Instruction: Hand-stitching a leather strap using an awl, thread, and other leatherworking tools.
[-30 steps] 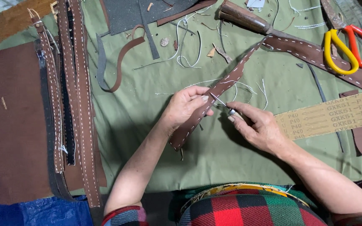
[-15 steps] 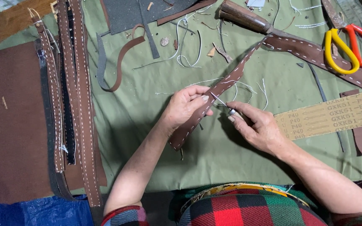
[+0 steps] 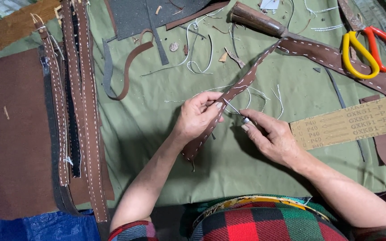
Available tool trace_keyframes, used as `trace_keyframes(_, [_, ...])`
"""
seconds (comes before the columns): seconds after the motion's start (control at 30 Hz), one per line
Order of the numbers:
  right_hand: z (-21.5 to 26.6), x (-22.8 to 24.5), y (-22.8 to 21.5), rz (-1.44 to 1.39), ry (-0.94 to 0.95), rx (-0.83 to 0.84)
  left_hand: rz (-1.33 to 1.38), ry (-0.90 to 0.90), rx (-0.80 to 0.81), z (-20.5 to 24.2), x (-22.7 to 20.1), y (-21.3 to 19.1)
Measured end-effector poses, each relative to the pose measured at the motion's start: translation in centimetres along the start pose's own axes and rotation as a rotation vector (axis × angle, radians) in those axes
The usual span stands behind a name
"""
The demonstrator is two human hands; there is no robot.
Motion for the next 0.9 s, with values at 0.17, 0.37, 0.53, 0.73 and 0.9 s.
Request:
trace_keyframes(0.17, [-0.2, 1.3, 0.1, -0.010, -0.092, 0.010, -0.117, 0.065, -0.034, 0.4, -1.2, -0.3])
trace_keyframes(0.37, [-0.3, 2.8, 0.7, -0.016, -0.213, -0.011, -0.620, 0.397, -0.185, 1.1, -6.8, -1.2])
trace_keyframes(0.53, [-0.3, 1.8, 0.6, -0.071, -0.249, -0.047, -0.786, 0.460, -0.177, 2.3, -10.5, -0.2])
trace_keyframes(0.73, [-0.2, 1.6, -0.5, -0.091, -0.221, -0.044, -0.445, 0.175, -0.142, 0.4, -8.3, -1.9])
trace_keyframes(0.9, [-0.1, -0.7, -0.8, -0.061, -0.060, -0.032, -0.378, -0.104, -0.066, -0.8, -1.6, -2.8])
Point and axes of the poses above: each hand's wrist, its own z-axis away from the middle knuckle, its own y-axis out of the palm, x = y × z, the point moved 10 cm from there along -z, towards the middle knuckle, and after that the axes turned 13 degrees about -z, right-handed, at the moved point
